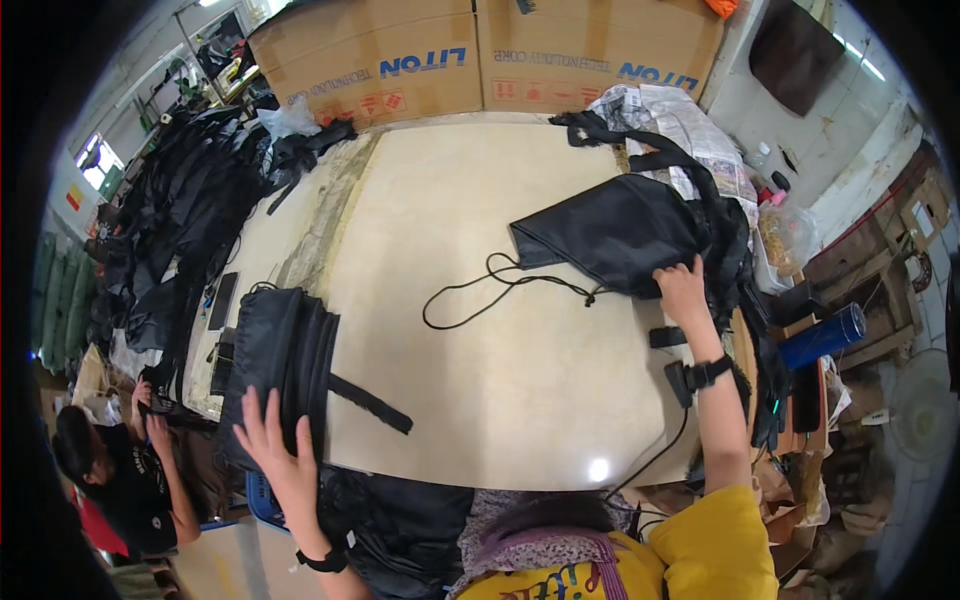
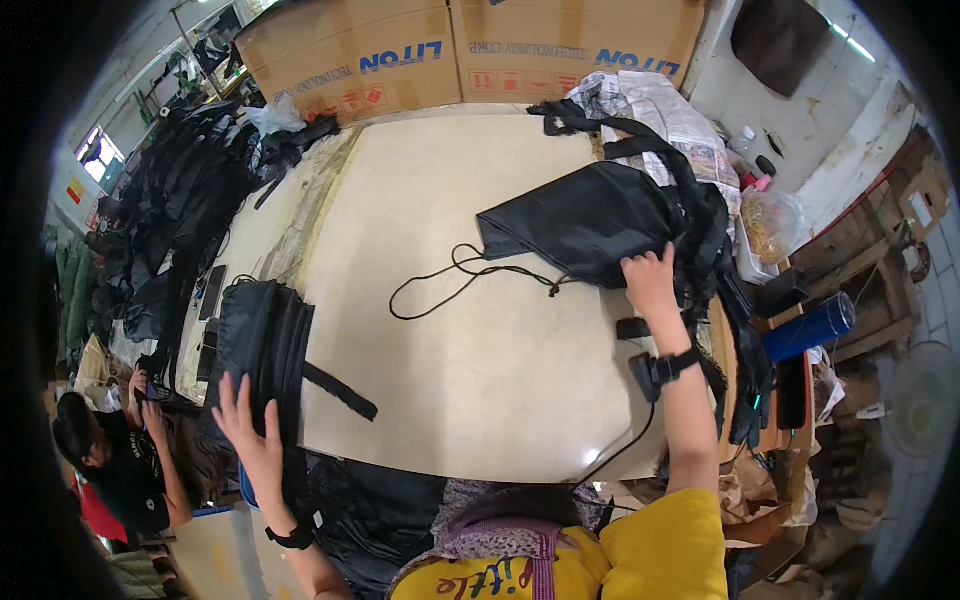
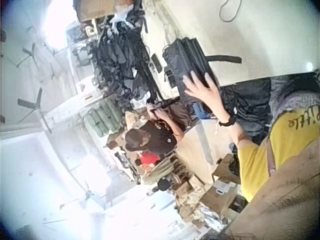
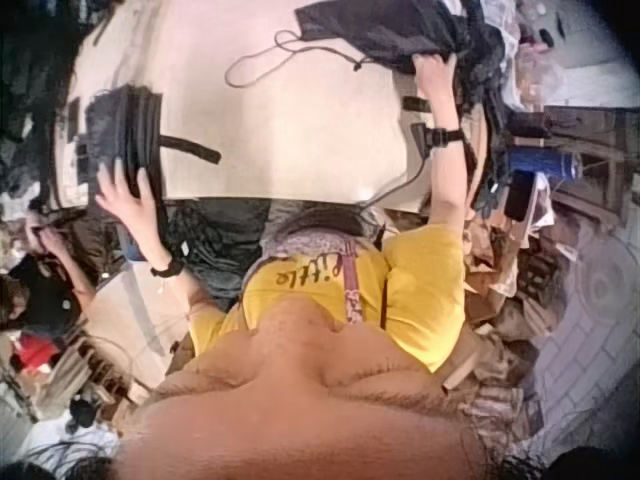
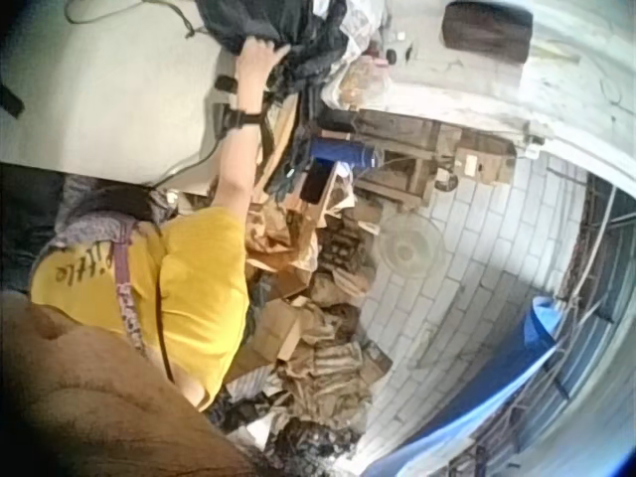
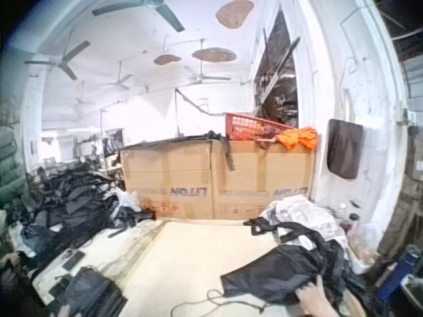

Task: Folding and stacking black drawstring bags on a workbench in a textile factory setting.

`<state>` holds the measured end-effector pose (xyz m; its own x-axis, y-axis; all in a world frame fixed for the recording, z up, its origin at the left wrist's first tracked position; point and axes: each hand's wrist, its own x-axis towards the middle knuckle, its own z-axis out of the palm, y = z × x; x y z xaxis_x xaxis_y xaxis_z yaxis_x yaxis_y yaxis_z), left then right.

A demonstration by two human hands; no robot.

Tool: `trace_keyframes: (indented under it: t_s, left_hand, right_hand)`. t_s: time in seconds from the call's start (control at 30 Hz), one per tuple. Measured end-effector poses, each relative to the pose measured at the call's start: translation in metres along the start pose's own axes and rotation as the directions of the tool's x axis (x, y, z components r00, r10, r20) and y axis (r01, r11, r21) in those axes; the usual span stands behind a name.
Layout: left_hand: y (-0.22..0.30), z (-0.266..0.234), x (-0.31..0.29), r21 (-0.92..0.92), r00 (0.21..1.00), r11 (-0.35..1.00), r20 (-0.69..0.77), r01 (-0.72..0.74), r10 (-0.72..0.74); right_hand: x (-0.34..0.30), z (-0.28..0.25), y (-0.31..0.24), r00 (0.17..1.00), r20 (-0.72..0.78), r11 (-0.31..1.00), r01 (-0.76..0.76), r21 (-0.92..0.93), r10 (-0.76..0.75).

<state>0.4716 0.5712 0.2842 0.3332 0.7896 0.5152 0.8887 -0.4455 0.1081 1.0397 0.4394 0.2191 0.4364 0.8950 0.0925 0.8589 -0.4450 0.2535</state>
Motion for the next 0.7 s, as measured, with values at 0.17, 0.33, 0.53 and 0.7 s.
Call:
trace_keyframes:
  t_s: [0.17,0.33,0.53,0.7]
  left_hand:
    - [0.083,0.021,-0.008,-0.664,0.964,0.741,0.248,0.101,0.091]
    - [0.171,0.069,-0.050,-0.868,0.771,0.074,0.472,0.490,0.427]
    - [0.211,0.091,-0.042,-0.213,0.605,-0.653,0.650,0.726,0.460]
    - [0.101,0.181,-0.038,-0.081,0.718,-0.752,0.378,0.654,0.584]
  right_hand:
    - [0.037,-0.082,0.004,0.726,-0.683,0.942,0.276,0.191,-0.074]
    - [-0.054,-0.195,-0.057,0.517,-0.835,0.842,0.523,0.135,-0.188]
    - [-0.159,-0.135,-0.096,0.656,-0.285,0.487,0.728,0.484,-0.699]
    - [-0.189,-0.096,-0.122,0.773,-0.082,0.491,0.476,0.730,-0.629]
